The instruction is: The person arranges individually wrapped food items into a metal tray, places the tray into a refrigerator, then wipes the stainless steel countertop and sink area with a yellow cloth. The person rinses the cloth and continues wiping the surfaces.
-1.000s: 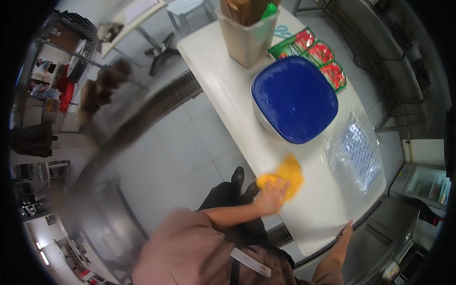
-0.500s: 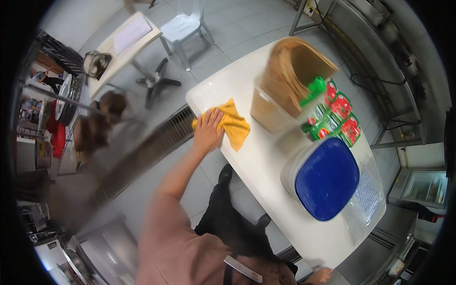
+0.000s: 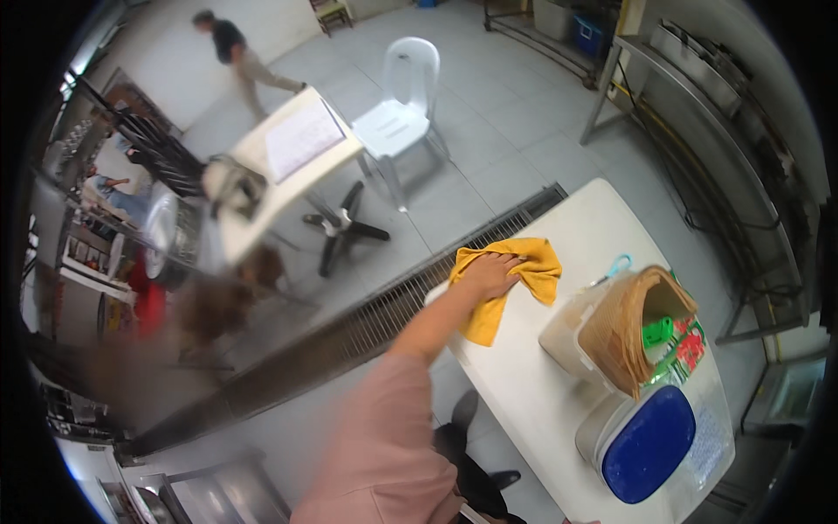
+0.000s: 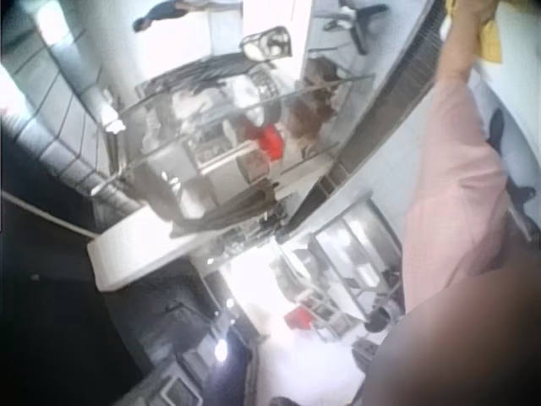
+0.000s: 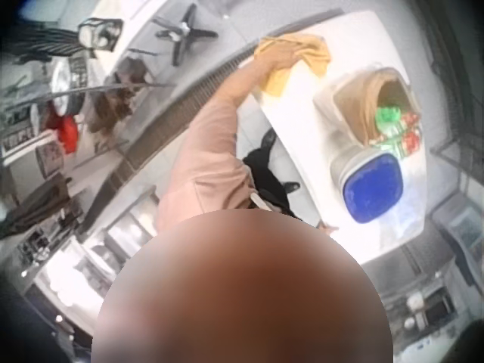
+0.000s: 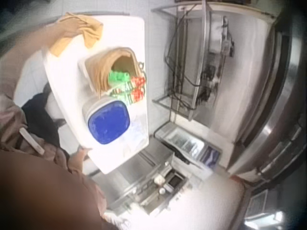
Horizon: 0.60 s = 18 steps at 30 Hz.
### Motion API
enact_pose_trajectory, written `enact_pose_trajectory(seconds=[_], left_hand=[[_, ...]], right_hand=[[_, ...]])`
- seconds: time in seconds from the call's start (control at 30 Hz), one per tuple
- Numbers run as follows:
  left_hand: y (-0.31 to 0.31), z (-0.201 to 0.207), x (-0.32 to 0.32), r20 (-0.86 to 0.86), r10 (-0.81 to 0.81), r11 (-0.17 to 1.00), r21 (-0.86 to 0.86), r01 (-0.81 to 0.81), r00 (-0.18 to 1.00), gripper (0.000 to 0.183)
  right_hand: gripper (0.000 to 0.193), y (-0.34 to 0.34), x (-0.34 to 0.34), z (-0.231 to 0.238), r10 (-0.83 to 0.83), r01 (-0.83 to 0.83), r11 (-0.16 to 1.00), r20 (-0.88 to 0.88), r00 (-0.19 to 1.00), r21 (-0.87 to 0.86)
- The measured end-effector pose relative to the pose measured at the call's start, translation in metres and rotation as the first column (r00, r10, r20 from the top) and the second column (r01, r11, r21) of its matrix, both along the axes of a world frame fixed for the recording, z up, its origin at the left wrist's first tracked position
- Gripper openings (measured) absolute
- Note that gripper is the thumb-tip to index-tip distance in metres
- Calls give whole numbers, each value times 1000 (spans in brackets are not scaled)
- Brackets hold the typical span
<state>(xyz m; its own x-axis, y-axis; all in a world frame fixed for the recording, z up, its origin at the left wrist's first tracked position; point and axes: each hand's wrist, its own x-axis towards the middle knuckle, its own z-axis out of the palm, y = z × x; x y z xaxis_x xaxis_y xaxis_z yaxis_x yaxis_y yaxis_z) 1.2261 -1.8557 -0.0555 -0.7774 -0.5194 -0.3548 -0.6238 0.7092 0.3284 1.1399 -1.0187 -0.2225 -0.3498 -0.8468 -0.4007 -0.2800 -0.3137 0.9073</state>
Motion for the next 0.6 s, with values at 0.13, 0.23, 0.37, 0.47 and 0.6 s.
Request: enact_pose_trajectory(seconds=[0.13,0.23,0.37,0.47,0.6], left_hand=[[21,-2,10,-198,228,939,-216,-269,953,61],[86,-25,41,-230,230,930,-235,-283,946,63],[179,-53,99,-246,135,954,-229,-193,960,67],[259,-46,121,-172,-103,986,-146,78,980,64],[377,-24,104,-268,-371,929,-90,360,889,61]], right_hand=[[70,-22,8,17,163,-159,986,-336,928,40],[67,-65,22,38,812,266,252,-353,465,931],[65,-110,22,73,887,267,-103,-33,461,958],[60,-126,32,92,870,268,-71,-72,488,961],[90,-124,41,101,867,27,-393,360,344,919]])
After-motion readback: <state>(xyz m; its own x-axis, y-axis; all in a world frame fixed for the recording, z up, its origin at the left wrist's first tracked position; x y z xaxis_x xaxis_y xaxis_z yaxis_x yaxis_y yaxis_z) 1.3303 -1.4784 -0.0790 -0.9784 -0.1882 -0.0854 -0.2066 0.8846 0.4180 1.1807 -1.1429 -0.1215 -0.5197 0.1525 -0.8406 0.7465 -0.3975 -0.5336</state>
